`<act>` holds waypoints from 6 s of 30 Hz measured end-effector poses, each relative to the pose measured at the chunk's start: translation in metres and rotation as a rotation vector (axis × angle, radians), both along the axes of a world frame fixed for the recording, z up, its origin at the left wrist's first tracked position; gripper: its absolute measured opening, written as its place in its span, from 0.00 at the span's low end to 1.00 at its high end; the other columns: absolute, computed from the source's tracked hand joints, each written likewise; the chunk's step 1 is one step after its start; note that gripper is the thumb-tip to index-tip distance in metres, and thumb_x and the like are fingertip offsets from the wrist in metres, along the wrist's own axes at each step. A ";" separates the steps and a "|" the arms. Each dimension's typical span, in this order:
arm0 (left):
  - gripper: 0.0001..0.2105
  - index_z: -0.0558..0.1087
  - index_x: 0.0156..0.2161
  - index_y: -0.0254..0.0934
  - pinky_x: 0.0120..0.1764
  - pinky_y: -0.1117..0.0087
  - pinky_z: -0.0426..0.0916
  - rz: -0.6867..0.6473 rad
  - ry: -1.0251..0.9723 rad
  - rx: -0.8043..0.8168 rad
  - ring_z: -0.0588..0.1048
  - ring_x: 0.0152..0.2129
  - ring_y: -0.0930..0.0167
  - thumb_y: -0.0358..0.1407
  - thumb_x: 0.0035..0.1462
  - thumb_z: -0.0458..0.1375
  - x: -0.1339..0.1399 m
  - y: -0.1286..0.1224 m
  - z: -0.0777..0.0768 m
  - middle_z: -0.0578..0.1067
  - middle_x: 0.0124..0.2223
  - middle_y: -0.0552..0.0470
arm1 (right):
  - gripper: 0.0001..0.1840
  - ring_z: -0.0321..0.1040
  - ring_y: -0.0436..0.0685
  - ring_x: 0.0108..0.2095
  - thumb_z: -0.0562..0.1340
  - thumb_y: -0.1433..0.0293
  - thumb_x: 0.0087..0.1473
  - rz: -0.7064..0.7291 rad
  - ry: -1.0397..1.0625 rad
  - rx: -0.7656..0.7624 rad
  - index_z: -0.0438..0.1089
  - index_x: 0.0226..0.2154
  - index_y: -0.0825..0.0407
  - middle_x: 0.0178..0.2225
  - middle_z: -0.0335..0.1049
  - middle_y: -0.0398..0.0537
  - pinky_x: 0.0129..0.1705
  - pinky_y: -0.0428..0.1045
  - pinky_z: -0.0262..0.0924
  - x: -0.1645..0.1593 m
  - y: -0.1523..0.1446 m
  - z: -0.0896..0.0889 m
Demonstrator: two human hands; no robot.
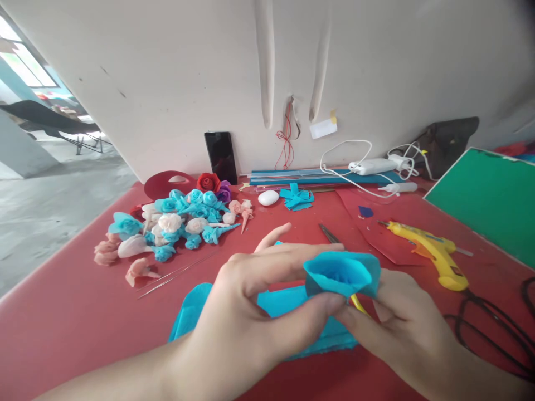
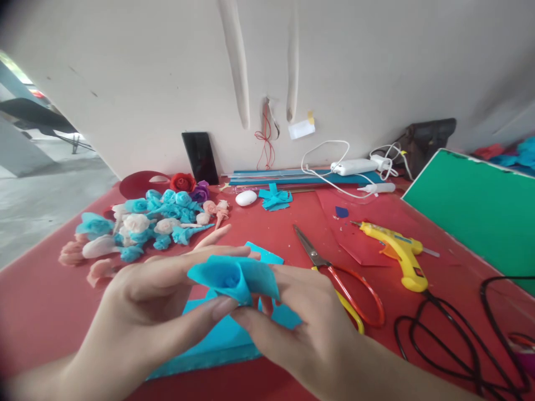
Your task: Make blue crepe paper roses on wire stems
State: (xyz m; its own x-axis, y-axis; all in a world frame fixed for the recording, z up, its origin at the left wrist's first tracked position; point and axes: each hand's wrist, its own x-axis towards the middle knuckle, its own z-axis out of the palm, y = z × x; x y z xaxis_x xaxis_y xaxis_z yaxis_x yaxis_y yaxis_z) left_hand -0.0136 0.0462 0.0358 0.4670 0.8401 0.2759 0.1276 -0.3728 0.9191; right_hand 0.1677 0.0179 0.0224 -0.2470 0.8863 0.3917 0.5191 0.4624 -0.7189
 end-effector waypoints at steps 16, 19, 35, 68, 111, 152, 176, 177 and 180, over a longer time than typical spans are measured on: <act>0.16 0.74 0.37 0.60 0.39 0.76 0.68 0.006 -0.081 0.003 0.77 0.31 0.76 0.30 0.47 0.64 0.005 0.006 0.006 0.79 0.35 0.72 | 0.07 0.63 0.44 0.22 0.61 0.72 0.53 0.091 0.092 0.064 0.73 0.30 0.45 0.24 0.69 0.35 0.25 0.37 0.58 0.000 0.002 0.007; 0.15 0.75 0.35 0.59 0.36 0.77 0.68 0.036 -0.057 0.003 0.77 0.30 0.76 0.30 0.46 0.64 0.005 0.006 0.008 0.79 0.34 0.71 | 0.10 0.64 0.44 0.24 0.60 0.74 0.53 0.107 0.089 0.080 0.73 0.34 0.43 0.27 0.70 0.35 0.27 0.38 0.59 -0.001 0.002 0.007; 0.04 0.77 0.30 0.46 0.29 0.80 0.71 -0.114 -0.198 -0.302 0.77 0.30 0.75 0.32 0.50 0.61 0.013 0.007 0.011 0.80 0.32 0.64 | 0.03 0.60 0.49 0.23 0.64 0.66 0.42 0.083 0.411 -0.414 0.71 0.25 0.47 0.21 0.65 0.40 0.23 0.44 0.58 -0.002 0.008 0.006; 0.11 0.73 0.43 0.43 0.41 0.78 0.68 -0.330 -0.343 -0.464 0.75 0.36 0.75 0.29 0.58 0.53 0.009 0.023 0.006 0.77 0.36 0.57 | 0.16 0.58 0.44 0.16 0.61 0.63 0.51 0.061 0.404 -0.592 0.69 0.17 0.52 0.14 0.63 0.40 0.17 0.38 0.52 0.012 0.009 0.011; 0.21 0.66 0.47 0.45 0.40 0.78 0.68 -0.216 -0.231 -0.073 0.74 0.35 0.76 0.25 0.49 0.62 0.008 0.018 -0.004 0.75 0.38 0.59 | 0.09 0.60 0.44 0.21 0.60 0.68 0.51 0.268 0.335 -0.687 0.70 0.22 0.51 0.21 0.68 0.39 0.23 0.39 0.55 0.018 0.013 0.022; 0.23 0.61 0.50 0.42 0.58 0.65 0.48 -0.330 0.216 0.634 0.72 0.36 0.72 0.29 0.48 0.60 0.001 0.026 0.008 0.76 0.42 0.57 | 0.09 0.61 0.50 0.20 0.58 0.65 0.51 0.047 -0.306 -0.165 0.65 0.23 0.48 0.17 0.63 0.41 0.16 0.44 0.54 0.026 -0.012 0.009; 0.02 0.70 0.32 0.41 0.60 0.56 0.42 -0.431 0.366 0.760 0.75 0.28 0.71 0.34 0.52 0.58 -0.001 0.031 0.018 0.78 0.32 0.57 | 0.11 0.71 0.49 0.33 0.65 0.61 0.45 0.039 -0.238 -0.401 0.69 0.35 0.34 0.33 0.71 0.33 0.29 0.38 0.67 0.044 -0.004 0.002; 0.01 0.70 0.32 0.41 0.60 0.56 0.42 -0.428 0.372 0.765 0.75 0.28 0.71 0.34 0.52 0.57 -0.001 0.031 0.019 0.78 0.31 0.57 | 0.10 0.71 0.49 0.32 0.65 0.61 0.45 0.042 -0.234 -0.405 0.69 0.35 0.35 0.33 0.71 0.33 0.29 0.38 0.67 0.043 -0.004 0.003; 0.02 0.70 0.32 0.41 0.61 0.56 0.42 -0.409 0.378 0.834 0.74 0.27 0.73 0.34 0.54 0.56 0.000 0.029 0.018 0.78 0.31 0.59 | 0.09 0.71 0.49 0.31 0.65 0.63 0.45 0.036 -0.197 -0.399 0.70 0.33 0.37 0.31 0.71 0.34 0.27 0.37 0.66 0.039 -0.006 0.006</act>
State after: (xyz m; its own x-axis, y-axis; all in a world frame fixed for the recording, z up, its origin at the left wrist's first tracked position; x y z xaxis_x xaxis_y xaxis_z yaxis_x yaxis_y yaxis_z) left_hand -0.0139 0.0756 0.0541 0.8554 0.2012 0.4772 0.0753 -0.9600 0.2697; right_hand 0.2064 0.0115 0.0285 -0.3159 0.9481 -0.0372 0.6530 0.1889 -0.7334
